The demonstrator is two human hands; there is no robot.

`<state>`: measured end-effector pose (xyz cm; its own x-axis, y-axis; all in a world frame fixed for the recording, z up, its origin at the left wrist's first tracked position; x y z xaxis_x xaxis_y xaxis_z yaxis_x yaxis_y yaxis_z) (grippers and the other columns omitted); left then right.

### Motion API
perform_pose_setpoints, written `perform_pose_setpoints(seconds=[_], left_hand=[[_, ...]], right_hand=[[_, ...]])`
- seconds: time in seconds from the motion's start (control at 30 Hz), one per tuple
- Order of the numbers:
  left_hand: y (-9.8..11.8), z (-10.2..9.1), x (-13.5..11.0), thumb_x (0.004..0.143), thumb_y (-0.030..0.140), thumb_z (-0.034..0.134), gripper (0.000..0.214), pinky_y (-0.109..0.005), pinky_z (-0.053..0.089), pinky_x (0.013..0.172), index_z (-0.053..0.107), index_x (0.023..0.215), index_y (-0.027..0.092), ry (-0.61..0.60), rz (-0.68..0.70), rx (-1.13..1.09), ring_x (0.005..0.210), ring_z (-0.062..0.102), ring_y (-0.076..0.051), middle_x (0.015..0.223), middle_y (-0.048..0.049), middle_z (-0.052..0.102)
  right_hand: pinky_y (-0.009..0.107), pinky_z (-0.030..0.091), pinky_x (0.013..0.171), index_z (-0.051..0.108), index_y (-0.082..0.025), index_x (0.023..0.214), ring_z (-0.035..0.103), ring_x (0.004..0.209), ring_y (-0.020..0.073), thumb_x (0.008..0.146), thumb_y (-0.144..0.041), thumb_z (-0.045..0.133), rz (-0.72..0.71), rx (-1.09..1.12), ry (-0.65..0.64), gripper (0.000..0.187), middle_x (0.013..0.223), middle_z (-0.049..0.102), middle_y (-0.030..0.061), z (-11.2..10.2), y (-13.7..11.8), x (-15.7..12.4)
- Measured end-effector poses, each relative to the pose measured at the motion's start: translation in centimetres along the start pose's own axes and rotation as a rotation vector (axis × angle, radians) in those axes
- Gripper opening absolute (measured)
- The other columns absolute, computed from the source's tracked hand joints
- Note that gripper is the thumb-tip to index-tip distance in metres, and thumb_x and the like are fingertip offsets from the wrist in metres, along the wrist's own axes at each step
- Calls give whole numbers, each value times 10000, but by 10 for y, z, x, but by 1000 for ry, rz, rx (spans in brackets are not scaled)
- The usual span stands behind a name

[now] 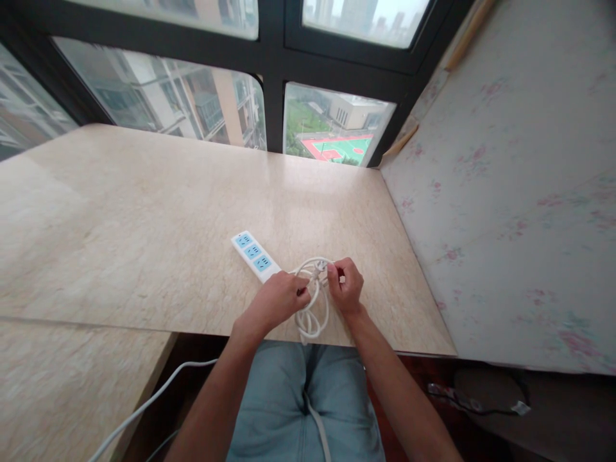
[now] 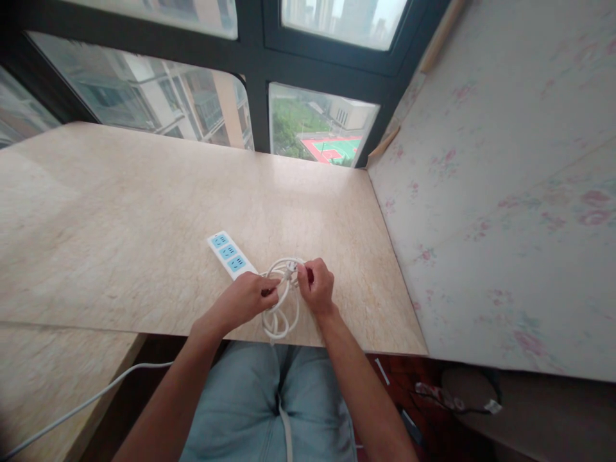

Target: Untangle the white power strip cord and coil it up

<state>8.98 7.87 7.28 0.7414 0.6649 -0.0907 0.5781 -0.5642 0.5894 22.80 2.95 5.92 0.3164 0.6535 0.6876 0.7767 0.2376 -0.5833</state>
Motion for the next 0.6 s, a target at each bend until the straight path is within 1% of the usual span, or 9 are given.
perform_pose_setpoints(seconds=[0.2, 0.4, 0.5, 0.6], left_hand=[[-4, 3, -2, 823, 157, 476, 233, -246, 244, 544, 576, 612, 152, 91, 41, -103, 508, 418, -87, 541, 19, 504], [-8, 3, -4, 812, 148, 480, 219, -224, 277, 537, 653, 677, 147, 175, 75, -198, 513, 444, -80, 554, 22, 537], [-16, 3, -6, 831, 193, 498, 227, -206, 313, 533, 713, 771, 148, 253, 44, -327, 521, 458, -77, 569, 24, 561], [-31, 6, -10, 853, 290, 541, 254, -193, 353, 515, 736, 921, 140, 366, -39, -570, 526, 472, -78, 602, 21, 585]], right_hand=[[253, 397, 566, 537, -203, 741, 491, 583, 123, 922, -323, 528, 179, 75, -3, 218, 653, 538, -19, 7, 17, 1], [254, 388, 552, 529, -205, 730, 487, 582, 129, 918, -394, 521, 338, 135, -2, 266, 632, 522, -25, 9, 33, -5], [248, 384, 541, 530, -207, 735, 483, 584, 130, 918, -427, 521, 402, 168, -28, 286, 627, 513, -28, 13, 39, -5], [244, 391, 546, 550, -204, 746, 487, 595, 129, 914, -444, 530, 448, 208, -84, 293, 634, 519, -27, 19, 42, -3]])
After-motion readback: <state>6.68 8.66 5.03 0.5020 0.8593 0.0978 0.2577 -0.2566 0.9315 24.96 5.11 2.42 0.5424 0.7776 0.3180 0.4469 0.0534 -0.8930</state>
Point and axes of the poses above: each hand's wrist, its own x-axis towards the middle knuckle, its own z-axis out of the palm, y = z × x, the point moved 9 cm from there along x, towards the middle knuckle
